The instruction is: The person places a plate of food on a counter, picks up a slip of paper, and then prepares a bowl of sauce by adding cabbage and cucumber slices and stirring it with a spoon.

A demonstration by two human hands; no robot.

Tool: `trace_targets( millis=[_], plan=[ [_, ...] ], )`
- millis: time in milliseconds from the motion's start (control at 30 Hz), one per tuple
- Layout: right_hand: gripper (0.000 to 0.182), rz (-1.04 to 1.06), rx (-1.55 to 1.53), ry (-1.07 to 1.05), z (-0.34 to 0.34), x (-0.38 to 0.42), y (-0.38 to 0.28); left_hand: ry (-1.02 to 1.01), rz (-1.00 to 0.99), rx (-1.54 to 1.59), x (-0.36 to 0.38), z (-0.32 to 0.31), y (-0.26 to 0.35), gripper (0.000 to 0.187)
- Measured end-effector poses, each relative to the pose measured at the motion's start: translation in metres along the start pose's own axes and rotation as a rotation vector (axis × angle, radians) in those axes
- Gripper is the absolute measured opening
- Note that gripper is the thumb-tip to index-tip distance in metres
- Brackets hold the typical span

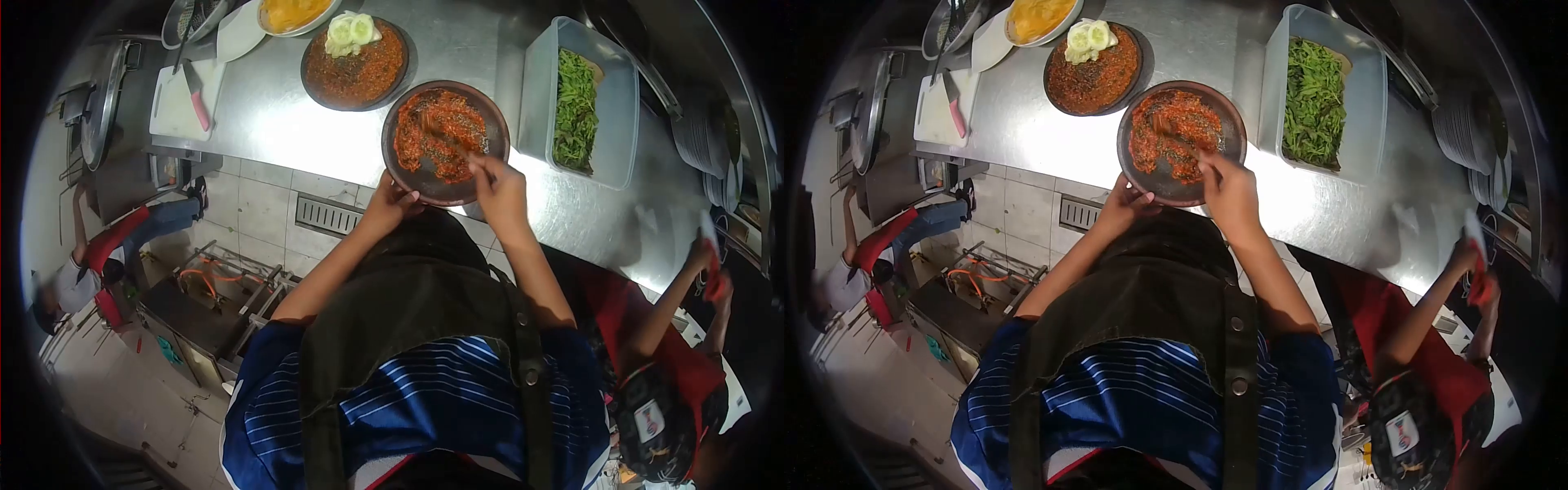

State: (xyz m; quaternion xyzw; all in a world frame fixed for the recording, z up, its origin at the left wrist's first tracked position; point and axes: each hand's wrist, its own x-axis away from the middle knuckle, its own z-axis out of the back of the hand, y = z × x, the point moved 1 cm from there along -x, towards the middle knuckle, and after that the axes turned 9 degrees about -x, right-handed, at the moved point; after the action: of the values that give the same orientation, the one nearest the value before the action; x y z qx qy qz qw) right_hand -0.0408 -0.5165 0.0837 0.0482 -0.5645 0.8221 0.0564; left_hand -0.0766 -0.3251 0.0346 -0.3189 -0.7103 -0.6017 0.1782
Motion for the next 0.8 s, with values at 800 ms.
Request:
trace_targets(
  millis=[800],
  plan=[
    [0.015,-0.028,-0.068,-0.183,-0.015,0.0,0.001,-0.145,-0.01,-0.112,0.001,0.005,-0.001,0.061]
  ],
)
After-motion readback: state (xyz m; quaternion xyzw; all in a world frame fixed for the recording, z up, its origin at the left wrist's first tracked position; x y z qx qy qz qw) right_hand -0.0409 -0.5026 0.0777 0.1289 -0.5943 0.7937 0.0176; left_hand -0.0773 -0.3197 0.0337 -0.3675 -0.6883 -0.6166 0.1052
